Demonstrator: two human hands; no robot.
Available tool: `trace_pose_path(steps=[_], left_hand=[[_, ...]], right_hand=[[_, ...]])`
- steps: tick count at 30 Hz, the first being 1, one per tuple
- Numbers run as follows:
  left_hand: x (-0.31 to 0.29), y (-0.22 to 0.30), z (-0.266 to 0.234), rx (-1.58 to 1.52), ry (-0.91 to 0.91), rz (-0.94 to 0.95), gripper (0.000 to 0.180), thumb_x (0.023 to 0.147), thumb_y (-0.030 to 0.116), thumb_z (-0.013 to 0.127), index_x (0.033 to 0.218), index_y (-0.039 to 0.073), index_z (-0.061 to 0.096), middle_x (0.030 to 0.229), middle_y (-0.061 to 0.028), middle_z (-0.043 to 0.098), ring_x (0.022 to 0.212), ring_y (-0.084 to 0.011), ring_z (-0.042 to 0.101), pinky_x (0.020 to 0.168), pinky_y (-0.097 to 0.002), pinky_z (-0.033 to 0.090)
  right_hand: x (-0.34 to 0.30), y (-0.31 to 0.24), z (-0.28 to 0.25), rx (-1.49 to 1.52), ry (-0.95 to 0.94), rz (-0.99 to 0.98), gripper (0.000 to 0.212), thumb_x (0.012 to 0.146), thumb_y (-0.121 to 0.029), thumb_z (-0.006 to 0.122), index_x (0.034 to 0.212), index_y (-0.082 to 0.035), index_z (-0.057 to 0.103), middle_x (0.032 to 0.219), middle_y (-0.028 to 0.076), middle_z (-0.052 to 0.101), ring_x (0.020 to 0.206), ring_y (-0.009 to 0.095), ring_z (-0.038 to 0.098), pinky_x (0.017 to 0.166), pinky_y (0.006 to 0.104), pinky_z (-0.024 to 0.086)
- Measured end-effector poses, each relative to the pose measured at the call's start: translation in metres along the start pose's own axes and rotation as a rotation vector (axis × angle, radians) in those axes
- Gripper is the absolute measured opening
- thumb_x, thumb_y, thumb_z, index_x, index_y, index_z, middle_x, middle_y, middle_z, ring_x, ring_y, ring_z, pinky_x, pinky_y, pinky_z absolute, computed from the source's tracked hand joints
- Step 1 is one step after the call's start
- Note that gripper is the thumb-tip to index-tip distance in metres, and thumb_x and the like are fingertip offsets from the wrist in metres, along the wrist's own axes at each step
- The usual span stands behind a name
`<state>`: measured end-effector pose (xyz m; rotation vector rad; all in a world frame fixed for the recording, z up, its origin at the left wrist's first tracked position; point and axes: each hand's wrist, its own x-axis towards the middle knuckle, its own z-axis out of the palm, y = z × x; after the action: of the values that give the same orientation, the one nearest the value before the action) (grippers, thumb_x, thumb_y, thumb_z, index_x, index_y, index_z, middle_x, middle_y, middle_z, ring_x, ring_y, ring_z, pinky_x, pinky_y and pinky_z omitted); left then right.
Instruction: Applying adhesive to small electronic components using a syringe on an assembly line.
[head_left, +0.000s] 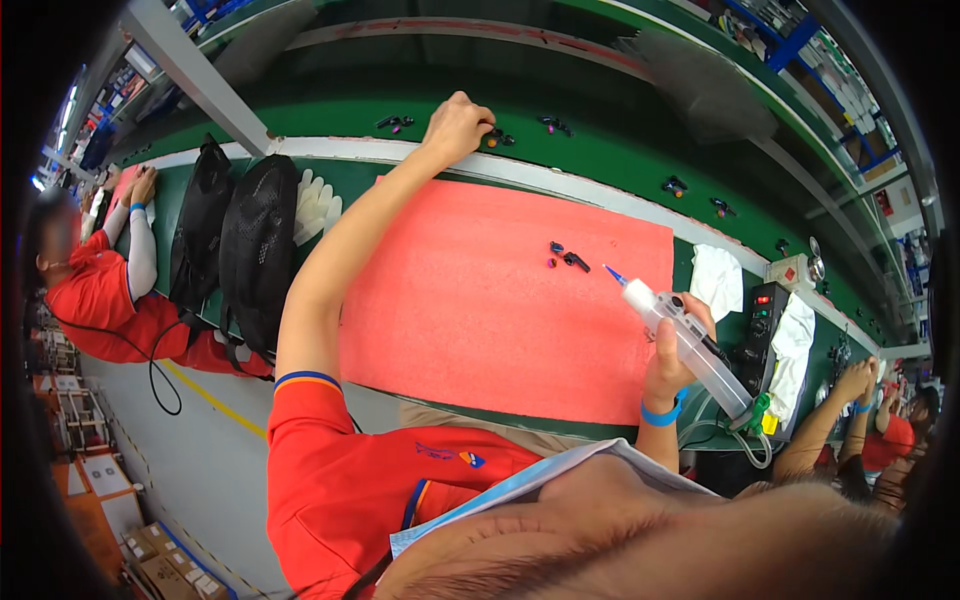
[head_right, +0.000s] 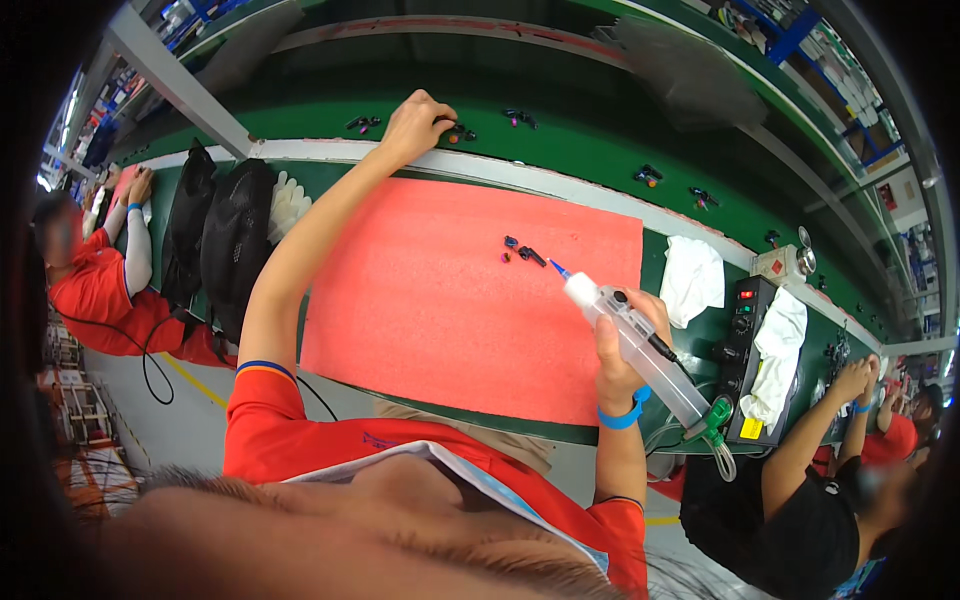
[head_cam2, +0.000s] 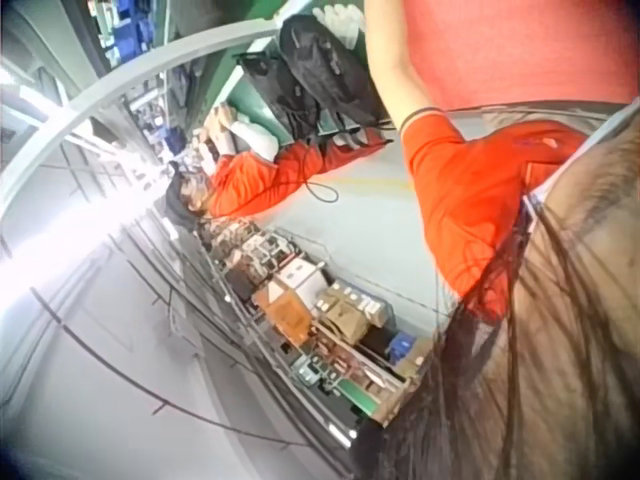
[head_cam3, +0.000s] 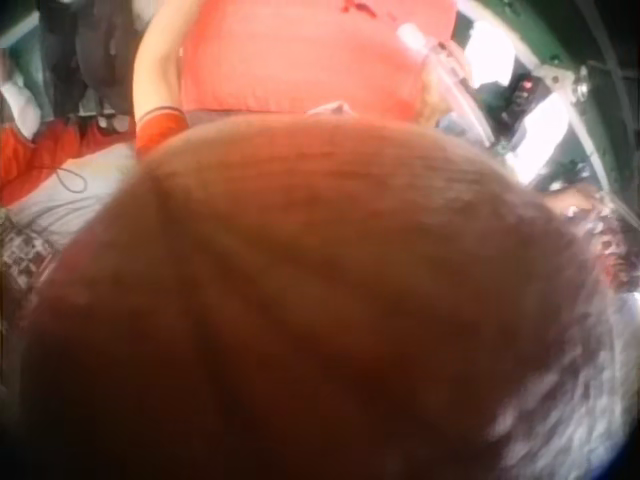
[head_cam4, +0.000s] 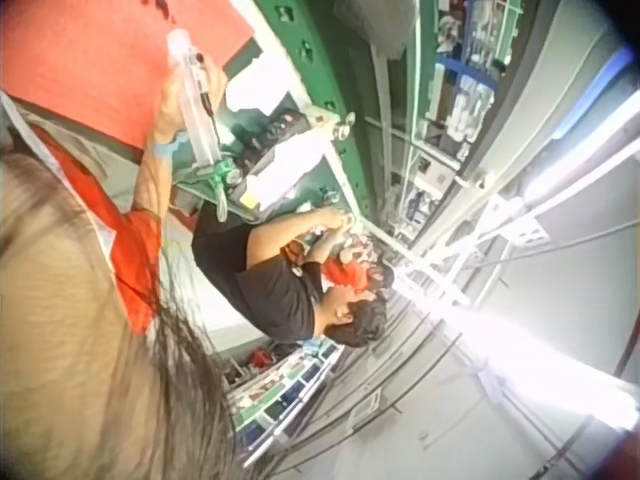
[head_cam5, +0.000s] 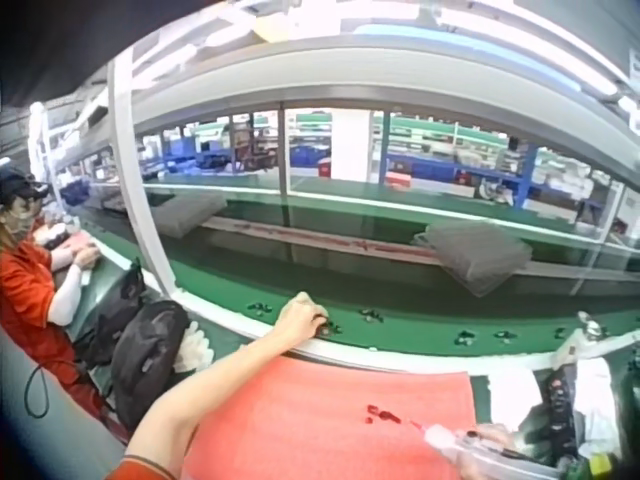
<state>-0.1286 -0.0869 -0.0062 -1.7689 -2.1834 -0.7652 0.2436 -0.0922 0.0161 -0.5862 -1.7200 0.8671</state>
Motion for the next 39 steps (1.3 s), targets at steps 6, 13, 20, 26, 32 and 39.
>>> trace_pose_path(steps=[6, 13, 20, 26, 32, 39], left_hand=[[0.002, -0.028, -0.013, 0.363, -0.039, 0.270, 0.022, 0.059, -0.002, 0.056, 0.080, 0.003, 0.062, 0.078, -0.0073, 0.059, 0.082, -0.0214, 0.049, 0.066, -0.0332, 0.041], [0.005, -0.021, -0.023, 0.573, -0.228, 0.237, 0.021, 0.059, -0.003, 0.057, 0.078, 0.002, 0.061, 0.081, -0.0075, 0.058, 0.081, -0.0221, 0.049, 0.066, -0.0327, 0.041], [-0.028, 0.068, -0.066, -0.525, -0.116, -0.250, 0.005, 0.070, 0.006, 0.058, 0.070, 0.001, 0.056, 0.067, -0.0063, 0.057, 0.060, -0.0121, 0.055, 0.051, -0.0225, 0.041], [-0.080, 0.119, -0.050, -1.255, -0.795, -0.593, 0.006, 0.077, 0.007, 0.052, 0.078, 0.002, 0.048, 0.068, -0.0066, 0.058, 0.056, -0.0092, 0.055, 0.048, -0.0189, 0.042], [-0.114, 0.153, -0.034, -1.562, -0.848, -0.748, 0.007, 0.081, 0.008, 0.050, 0.084, 0.003, 0.046, 0.076, -0.0108, 0.060, 0.061, -0.0134, 0.058, 0.053, -0.0208, 0.047], [-0.124, 0.160, -0.027, -1.569, -0.668, -0.704, 0.009, 0.081, 0.006, 0.049, 0.086, 0.000, 0.044, 0.081, -0.0149, 0.060, 0.068, -0.0190, 0.060, 0.059, -0.0263, 0.050]], right_hand=[[0.001, -0.001, 0.005, 0.003, -0.049, -0.007, 0.037, 0.070, -0.020, 0.061, 0.096, 0.004, 0.048, 0.084, 0.014, 0.053, 0.061, 0.015, 0.052, 0.049, 0.0232, 0.045], [0.002, -0.004, 0.007, 0.018, -0.030, 0.076, 0.036, 0.070, -0.020, 0.061, 0.094, 0.004, 0.049, 0.084, 0.014, 0.054, 0.063, 0.015, 0.053, 0.049, 0.0234, 0.045], [0.002, -0.007, 0.005, 0.030, -0.060, -0.024, 0.034, 0.069, -0.019, 0.060, 0.093, 0.003, 0.049, 0.084, 0.014, 0.052, 0.064, 0.016, 0.053, 0.048, 0.0236, 0.045], [0.000, -0.014, 0.005, 0.084, -0.053, 0.049, 0.030, 0.068, -0.016, 0.060, 0.090, 0.003, 0.051, 0.083, 0.014, 0.052, 0.066, 0.018, 0.054, 0.052, 0.0253, 0.045], [0.002, -0.021, 0.011, -0.043, -0.131, -0.063, 0.025, 0.063, -0.012, 0.065, 0.083, 0.000, 0.056, 0.076, 0.012, 0.057, 0.066, 0.021, 0.057, 0.059, 0.0277, 0.046], [0.005, -0.026, 0.014, -0.176, -0.192, -0.143, 0.025, 0.063, -0.010, 0.065, 0.083, 0.000, 0.055, 0.074, 0.012, 0.057, 0.064, 0.021, 0.056, 0.057, 0.0269, 0.045]])
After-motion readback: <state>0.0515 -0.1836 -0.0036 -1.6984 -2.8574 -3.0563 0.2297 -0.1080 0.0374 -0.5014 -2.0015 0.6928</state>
